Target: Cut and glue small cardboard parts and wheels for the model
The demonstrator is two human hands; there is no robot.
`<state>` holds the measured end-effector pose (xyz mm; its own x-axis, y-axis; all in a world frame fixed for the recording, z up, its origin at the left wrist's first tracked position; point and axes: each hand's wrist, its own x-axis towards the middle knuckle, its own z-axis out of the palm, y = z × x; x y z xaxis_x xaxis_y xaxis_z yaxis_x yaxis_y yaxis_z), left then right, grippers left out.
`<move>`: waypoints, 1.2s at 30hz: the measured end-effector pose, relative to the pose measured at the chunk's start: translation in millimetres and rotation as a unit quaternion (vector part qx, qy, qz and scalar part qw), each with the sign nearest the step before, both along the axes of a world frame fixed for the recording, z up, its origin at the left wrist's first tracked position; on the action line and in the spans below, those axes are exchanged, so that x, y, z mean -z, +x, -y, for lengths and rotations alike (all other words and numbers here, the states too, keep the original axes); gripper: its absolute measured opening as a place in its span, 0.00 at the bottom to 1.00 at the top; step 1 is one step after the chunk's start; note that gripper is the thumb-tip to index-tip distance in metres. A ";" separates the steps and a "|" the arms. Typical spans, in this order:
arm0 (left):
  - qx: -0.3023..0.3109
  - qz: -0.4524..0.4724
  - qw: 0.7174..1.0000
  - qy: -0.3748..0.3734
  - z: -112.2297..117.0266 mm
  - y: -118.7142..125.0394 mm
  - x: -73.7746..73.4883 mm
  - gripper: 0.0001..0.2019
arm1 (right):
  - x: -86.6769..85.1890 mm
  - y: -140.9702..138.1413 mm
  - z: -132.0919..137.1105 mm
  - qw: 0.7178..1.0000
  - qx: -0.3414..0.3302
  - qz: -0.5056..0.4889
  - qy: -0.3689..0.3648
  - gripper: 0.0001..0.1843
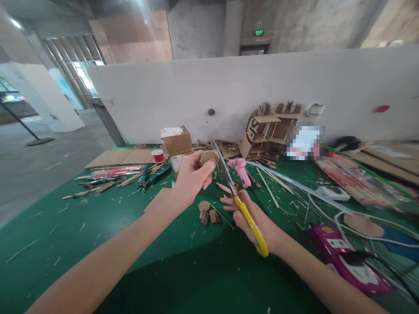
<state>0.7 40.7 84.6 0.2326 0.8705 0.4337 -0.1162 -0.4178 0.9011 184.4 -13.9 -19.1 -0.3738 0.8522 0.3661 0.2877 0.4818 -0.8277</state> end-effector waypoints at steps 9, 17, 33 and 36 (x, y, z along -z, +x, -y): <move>0.016 -0.009 1.000 0.004 1.3 -1.2 -5.6 0.09 | -7.4 -1.3 1.2 0.999 0.040 0.028 -0.021 0.17; 0.034 -0.012 0.999 -0.001 -0.4 -3.0 -6.0 0.10 | -15.6 -1.7 2.8 0.995 0.047 0.078 -0.047 0.11; 0.033 0.002 0.999 -0.016 -4.7 -3.5 -1.9 0.10 | -21.9 -8.6 5.7 0.983 0.109 0.124 -0.077 0.15; 0.028 -0.005 0.999 -0.019 -6.0 -4.2 -1.6 0.10 | -18.5 -7.6 4.9 0.979 0.115 0.130 -0.110 0.14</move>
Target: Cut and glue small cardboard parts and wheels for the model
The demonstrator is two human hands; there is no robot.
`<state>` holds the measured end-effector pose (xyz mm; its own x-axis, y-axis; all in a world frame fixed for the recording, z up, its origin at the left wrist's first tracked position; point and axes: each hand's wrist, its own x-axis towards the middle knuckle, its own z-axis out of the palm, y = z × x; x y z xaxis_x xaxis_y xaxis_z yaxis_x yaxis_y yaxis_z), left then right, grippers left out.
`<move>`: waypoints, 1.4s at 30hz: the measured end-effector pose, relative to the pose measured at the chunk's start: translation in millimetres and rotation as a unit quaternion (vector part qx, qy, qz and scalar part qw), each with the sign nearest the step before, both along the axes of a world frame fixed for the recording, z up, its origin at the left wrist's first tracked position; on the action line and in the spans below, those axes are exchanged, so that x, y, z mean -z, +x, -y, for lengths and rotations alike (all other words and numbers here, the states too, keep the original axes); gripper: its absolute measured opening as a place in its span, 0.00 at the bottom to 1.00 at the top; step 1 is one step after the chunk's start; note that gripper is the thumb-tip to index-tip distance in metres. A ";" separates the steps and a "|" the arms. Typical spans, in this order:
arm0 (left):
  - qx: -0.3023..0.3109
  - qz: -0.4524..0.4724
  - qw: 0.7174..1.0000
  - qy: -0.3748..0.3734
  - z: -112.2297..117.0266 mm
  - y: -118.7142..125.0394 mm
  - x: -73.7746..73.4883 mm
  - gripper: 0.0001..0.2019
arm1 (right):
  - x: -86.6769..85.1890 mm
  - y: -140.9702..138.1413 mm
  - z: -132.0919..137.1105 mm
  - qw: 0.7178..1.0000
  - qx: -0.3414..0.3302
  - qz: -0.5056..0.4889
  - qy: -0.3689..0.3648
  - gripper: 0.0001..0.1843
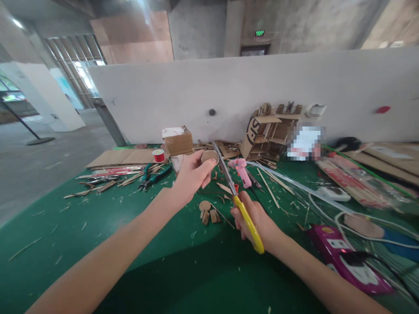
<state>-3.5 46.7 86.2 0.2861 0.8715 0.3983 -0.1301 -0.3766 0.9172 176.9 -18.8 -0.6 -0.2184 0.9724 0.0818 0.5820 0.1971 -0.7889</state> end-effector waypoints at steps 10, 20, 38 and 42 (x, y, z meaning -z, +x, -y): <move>-0.023 -0.005 0.999 -0.028 0.7 -0.2 -2.5 0.05 | 0.1 0.3 -0.9 0.996 -0.028 -0.027 0.078 0.14; 0.014 0.052 0.998 -0.030 -5.8 -0.1 3.0 0.08 | 9.0 6.4 -3.1 0.993 -0.053 -0.069 0.082 0.17; -0.008 0.003 0.999 -0.032 -0.1 -0.3 -3.1 0.07 | 3.9 8.0 0.2 0.993 -0.073 -0.079 0.056 0.22; -0.027 -0.014 0.999 -0.029 0.1 -0.7 -3.9 0.06 | 3.8 7.7 -0.3 0.993 -0.064 -0.083 0.049 0.23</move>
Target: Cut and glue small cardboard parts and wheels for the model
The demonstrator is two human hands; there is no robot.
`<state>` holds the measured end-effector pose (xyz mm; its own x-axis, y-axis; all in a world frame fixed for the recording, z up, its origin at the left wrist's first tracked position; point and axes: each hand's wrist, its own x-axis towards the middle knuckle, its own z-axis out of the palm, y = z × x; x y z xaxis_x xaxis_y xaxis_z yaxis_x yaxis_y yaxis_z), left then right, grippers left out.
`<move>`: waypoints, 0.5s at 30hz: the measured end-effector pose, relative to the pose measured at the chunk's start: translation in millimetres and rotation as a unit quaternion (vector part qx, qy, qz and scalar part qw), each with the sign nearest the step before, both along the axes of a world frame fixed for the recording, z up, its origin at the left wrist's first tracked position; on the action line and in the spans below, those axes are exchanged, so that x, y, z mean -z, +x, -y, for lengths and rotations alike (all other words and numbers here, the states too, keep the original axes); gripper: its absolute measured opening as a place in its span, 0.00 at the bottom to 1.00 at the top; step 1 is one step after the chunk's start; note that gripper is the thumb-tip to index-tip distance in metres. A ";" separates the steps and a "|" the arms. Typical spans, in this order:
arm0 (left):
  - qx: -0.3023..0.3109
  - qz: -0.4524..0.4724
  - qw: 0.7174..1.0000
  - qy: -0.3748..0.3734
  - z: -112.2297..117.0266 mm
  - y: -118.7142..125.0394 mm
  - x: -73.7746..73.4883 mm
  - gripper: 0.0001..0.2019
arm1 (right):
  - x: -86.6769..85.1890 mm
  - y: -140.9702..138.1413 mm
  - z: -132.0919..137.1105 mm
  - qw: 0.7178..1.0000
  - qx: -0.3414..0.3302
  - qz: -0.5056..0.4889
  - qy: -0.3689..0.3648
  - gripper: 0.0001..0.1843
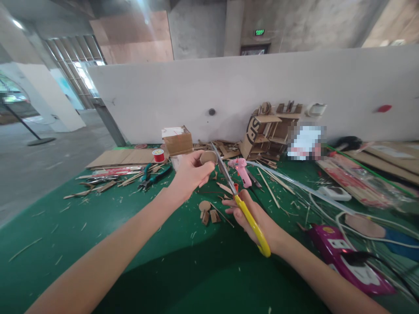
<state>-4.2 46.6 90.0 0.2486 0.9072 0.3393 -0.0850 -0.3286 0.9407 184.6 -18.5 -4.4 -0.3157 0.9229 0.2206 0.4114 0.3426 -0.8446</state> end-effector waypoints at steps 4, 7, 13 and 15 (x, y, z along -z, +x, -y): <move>-0.008 -0.014 1.000 0.004 0.9 -0.7 -2.7 0.06 | 0.5 -0.1 0.0 1.000 -0.001 0.005 0.002 0.23; -0.005 -0.025 1.000 -0.004 1.9 -2.3 -5.9 0.07 | -2.2 -1.0 0.3 1.000 0.001 0.015 0.005 0.21; 0.021 -0.051 0.998 -0.002 2.2 -7.4 -11.2 0.10 | -11.4 -3.1 1.2 0.997 0.008 0.068 0.020 0.15; 0.025 -0.053 0.998 -0.001 2.2 -8.1 -12.2 0.11 | -12.3 -3.5 1.4 0.996 0.021 0.085 0.007 0.15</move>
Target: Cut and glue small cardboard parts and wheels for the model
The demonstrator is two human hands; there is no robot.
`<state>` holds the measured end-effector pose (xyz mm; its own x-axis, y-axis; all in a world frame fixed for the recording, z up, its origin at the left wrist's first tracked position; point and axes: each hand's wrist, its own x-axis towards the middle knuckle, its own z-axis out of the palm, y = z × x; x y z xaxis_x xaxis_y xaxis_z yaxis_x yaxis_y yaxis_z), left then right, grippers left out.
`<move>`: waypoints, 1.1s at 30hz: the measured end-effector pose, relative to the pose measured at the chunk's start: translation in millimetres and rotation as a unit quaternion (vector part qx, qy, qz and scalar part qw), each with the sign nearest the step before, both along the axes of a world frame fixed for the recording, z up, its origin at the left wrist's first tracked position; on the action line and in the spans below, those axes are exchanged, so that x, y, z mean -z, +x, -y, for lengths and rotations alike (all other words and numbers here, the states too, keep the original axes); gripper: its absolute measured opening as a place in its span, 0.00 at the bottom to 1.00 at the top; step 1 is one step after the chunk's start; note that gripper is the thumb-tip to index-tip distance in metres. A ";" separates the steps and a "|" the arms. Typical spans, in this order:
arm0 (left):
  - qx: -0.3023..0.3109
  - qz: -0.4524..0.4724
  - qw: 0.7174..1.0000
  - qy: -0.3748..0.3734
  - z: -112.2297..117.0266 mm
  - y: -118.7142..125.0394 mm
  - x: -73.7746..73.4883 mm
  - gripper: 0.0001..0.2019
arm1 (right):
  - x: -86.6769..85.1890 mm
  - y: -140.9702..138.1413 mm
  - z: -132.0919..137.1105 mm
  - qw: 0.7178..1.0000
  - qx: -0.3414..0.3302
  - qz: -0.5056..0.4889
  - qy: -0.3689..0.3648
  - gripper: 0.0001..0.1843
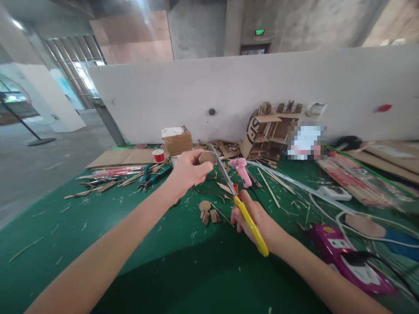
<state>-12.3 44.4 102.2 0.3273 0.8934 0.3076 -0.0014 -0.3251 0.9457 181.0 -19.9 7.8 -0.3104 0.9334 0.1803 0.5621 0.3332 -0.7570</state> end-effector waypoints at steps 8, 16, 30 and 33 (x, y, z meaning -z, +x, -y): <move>-0.003 0.009 1.000 -0.011 4.0 2.3 -2.0 0.11 | -0.2 -2.2 0.9 0.999 0.035 0.036 -0.010 0.13; 0.018 0.027 0.999 -0.008 5.1 3.4 -1.6 0.11 | -1.3 -3.2 -0.2 0.996 0.063 0.063 -0.031 0.15; -0.011 0.020 1.000 -0.009 1.8 0.1 -1.8 0.10 | 12.9 -0.4 -4.8 0.997 0.064 -0.006 -0.043 0.13; -0.023 0.016 1.000 -0.010 0.5 -0.4 -0.4 0.09 | 15.1 0.3 -5.3 0.998 0.055 -0.013 -0.010 0.13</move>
<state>-12.7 43.9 102.6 0.2763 0.9135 0.2987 -0.0171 -0.3061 0.9518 181.3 -14.6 -7.3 -0.2015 0.9650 0.1681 0.5745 0.2554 -0.7777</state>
